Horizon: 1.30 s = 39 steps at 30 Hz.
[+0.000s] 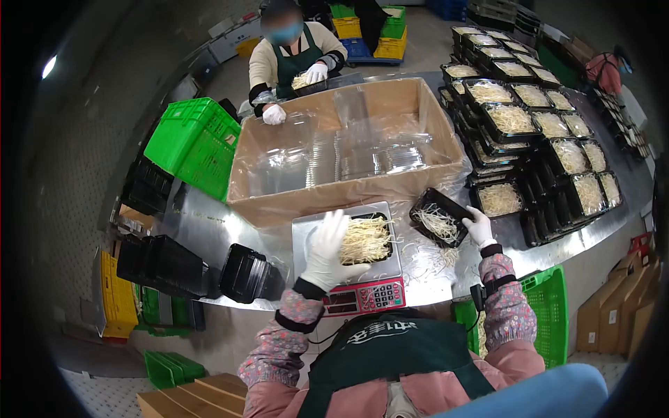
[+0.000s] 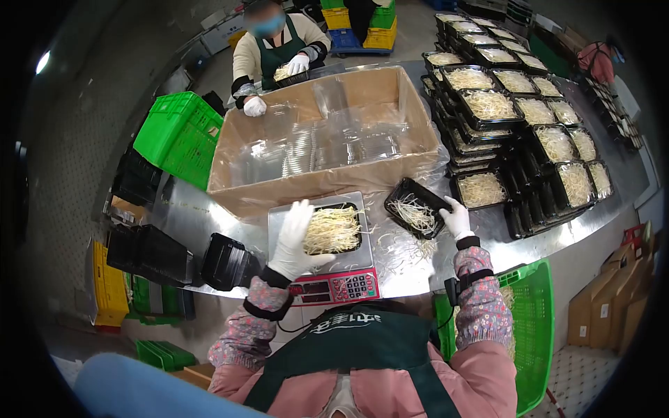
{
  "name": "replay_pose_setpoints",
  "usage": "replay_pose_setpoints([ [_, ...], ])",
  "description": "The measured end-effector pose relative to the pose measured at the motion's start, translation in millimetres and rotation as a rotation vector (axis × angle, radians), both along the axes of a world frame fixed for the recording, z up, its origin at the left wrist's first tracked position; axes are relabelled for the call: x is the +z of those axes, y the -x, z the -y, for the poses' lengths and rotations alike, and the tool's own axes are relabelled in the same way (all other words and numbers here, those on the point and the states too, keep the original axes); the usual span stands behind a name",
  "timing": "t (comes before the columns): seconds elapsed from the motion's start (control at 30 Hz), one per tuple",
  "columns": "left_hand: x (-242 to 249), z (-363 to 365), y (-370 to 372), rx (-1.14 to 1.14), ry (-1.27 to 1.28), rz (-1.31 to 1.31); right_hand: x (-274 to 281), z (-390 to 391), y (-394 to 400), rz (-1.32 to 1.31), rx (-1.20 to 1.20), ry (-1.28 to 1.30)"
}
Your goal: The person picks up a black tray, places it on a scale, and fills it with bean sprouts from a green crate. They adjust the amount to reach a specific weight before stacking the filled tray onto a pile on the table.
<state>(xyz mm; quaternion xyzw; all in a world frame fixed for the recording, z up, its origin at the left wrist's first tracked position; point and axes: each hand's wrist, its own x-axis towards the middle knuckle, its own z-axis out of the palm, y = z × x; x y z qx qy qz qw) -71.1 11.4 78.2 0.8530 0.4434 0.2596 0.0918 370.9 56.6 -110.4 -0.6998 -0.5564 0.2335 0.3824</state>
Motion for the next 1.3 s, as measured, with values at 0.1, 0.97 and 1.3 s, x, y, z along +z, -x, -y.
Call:
replay_pose_setpoints([
  [0.1, -18, 2, 31, 0.103, 0.062, -0.111, 59, -3, 41, 0.474, 0.026, 0.162],
  [0.97, -27, -32, 46, 0.000, 0.266, 0.195, 129, 20, 74, 0.692, 0.345, -0.137],
  [1.3, -49, -25, 37, 0.032, 0.086, -0.027, 139, 48, 259, 0.456, 0.868, -0.435],
])
